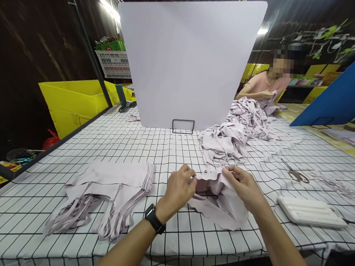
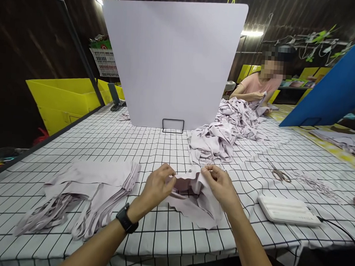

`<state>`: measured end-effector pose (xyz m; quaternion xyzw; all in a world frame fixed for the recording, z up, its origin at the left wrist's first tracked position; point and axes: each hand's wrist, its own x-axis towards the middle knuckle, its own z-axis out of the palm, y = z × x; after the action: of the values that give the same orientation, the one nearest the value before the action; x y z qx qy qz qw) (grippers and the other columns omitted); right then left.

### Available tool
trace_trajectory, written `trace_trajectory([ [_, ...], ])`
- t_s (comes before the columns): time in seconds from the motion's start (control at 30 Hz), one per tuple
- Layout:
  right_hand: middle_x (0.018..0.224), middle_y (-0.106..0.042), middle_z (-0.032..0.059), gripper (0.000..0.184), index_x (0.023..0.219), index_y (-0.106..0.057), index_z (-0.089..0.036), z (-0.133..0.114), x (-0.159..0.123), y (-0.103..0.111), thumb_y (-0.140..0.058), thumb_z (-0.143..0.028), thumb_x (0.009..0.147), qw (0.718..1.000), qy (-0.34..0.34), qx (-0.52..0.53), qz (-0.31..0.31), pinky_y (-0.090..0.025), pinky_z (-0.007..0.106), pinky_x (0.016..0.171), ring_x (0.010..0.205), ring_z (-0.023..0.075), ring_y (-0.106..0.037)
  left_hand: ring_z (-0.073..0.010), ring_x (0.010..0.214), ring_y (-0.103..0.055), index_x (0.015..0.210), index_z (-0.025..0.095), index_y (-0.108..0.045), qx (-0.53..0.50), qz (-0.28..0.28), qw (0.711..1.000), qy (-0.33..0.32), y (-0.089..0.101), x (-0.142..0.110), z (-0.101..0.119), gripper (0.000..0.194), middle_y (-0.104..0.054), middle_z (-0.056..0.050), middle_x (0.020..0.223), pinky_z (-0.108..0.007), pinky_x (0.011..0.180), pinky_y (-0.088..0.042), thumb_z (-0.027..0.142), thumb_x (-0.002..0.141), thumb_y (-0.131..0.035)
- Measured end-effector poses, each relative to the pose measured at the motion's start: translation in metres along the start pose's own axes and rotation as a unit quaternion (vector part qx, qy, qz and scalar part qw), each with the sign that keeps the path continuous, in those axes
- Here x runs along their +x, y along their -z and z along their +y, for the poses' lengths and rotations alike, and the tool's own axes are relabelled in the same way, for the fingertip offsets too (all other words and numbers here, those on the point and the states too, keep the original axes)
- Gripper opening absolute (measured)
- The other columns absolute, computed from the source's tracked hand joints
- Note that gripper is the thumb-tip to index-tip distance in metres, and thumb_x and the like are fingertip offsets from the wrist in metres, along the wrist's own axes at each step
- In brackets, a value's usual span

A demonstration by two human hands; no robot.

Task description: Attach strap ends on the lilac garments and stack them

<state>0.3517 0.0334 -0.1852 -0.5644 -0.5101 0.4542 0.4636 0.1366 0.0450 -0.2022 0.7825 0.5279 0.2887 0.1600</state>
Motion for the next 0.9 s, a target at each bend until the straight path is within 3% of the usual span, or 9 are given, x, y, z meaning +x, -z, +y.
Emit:
trace_trajectory([
  [0.07,0.060,-0.060,-0.0028,0.042,0.084,-0.068,-0.022,0.004,-0.006,0.004,-0.084,-0.058,0.068,0.995,0.034,-0.090,-0.032,-0.038,0.025,0.051,0.055,0.0155,-0.052,-0.0162,0.073,-0.058,0.076,0.018,-0.063,0.012,0.062,0.998,0.001,0.012,0.005,0.002,0.021,-0.064,-0.004,0.085,-0.029,0.065,-0.042,0.012,0.092,-0.050],
  [0.13,0.059,-0.060,-0.0025,0.036,0.083,-0.069,-0.024,0.011,-0.013,0.008,-0.082,-0.055,0.068,0.972,0.061,-0.222,-0.050,-0.035,0.026,0.050,0.053,0.0165,-0.051,-0.0170,0.076,-0.058,0.073,0.017,-0.062,0.023,0.115,0.993,-0.001,0.028,0.011,0.004,0.021,-0.063,-0.003,0.080,-0.029,0.067,-0.042,0.009,0.090,-0.052],
  [0.2,0.065,-0.066,0.0002,0.030,0.080,-0.067,-0.026,0.022,-0.017,0.014,-0.072,-0.055,0.074,0.940,0.067,-0.333,-0.010,-0.035,0.028,0.050,0.054,0.0190,-0.055,-0.0157,0.073,-0.057,0.072,0.017,-0.061,0.019,0.144,0.989,-0.002,0.045,0.015,0.008,0.021,-0.063,-0.002,0.076,-0.027,0.064,-0.041,0.009,0.089,-0.053],
  [0.3,0.078,-0.072,0.0060,0.030,0.074,-0.063,-0.026,0.034,-0.019,0.025,-0.063,-0.055,0.074,0.922,0.040,-0.374,0.096,-0.038,0.030,0.051,0.061,0.0243,-0.062,-0.0130,0.065,-0.054,0.071,0.016,-0.063,0.004,0.171,0.985,-0.003,0.067,0.021,0.012,0.023,-0.062,-0.001,0.074,-0.026,0.059,-0.039,0.009,0.090,-0.052],
  [0.43,0.070,-0.071,0.0073,0.036,0.072,-0.067,-0.024,0.033,-0.014,0.043,-0.067,-0.060,0.068,0.934,0.005,-0.332,0.134,-0.041,0.032,0.052,0.059,0.0255,-0.062,-0.0134,0.064,-0.054,0.070,0.016,-0.065,0.025,0.202,0.979,0.015,0.088,0.026,0.010,0.021,-0.063,-0.001,0.074,-0.026,0.060,-0.040,0.010,0.088,-0.055],
  [0.53,0.057,-0.064,0.0036,0.045,0.082,-0.070,-0.021,0.017,-0.012,0.053,-0.079,-0.060,0.061,0.979,-0.062,-0.178,0.079,-0.037,0.029,0.048,0.049,0.0191,-0.054,-0.0147,0.065,-0.057,0.069,0.016,-0.067,0.043,0.208,0.977,0.035,0.101,0.027,0.007,0.020,-0.067,-0.002,0.074,-0.027,0.061,-0.041,0.011,0.087,-0.057],
  [0.63,0.054,-0.062,0.0007,0.063,0.097,-0.069,-0.019,-0.012,-0.012,0.055,-0.093,-0.052,0.048,0.994,-0.106,-0.006,0.036,-0.036,0.026,0.045,0.047,0.0144,-0.050,-0.0160,0.068,-0.062,0.075,0.016,-0.072,0.023,0.229,0.972,0.039,0.117,0.027,0.008,0.017,-0.071,-0.003,0.076,-0.028,0.063,-0.044,0.012,0.085,-0.059],
  [0.8,0.080,-0.074,0.0072,0.063,0.086,-0.072,-0.021,-0.080,-0.012,0.047,-0.097,-0.050,0.037,0.996,-0.018,0.068,0.060,-0.051,0.027,0.056,0.064,0.0173,-0.063,-0.0148,0.066,-0.063,0.081,0.016,-0.078,-0.008,0.292,0.956,0.004,0.156,0.032,0.018,0.018,-0.074,-0.001,0.073,-0.027,0.064,-0.046,0.012,0.081,-0.060],
  [0.9,0.067,-0.069,0.0051,0.053,0.081,-0.070,-0.021,-0.110,-0.009,0.046,-0.092,-0.051,0.043,0.995,0.021,-0.024,0.093,-0.048,0.026,0.051,0.060,0.0187,-0.064,-0.0138,0.063,-0.062,0.073,0.016,-0.076,-0.037,0.302,0.953,0.004,0.177,0.035,0.020,0.016,-0.072,0.000,0.066,-0.025,0.061,-0.046,0.012,0.077,-0.062],
])
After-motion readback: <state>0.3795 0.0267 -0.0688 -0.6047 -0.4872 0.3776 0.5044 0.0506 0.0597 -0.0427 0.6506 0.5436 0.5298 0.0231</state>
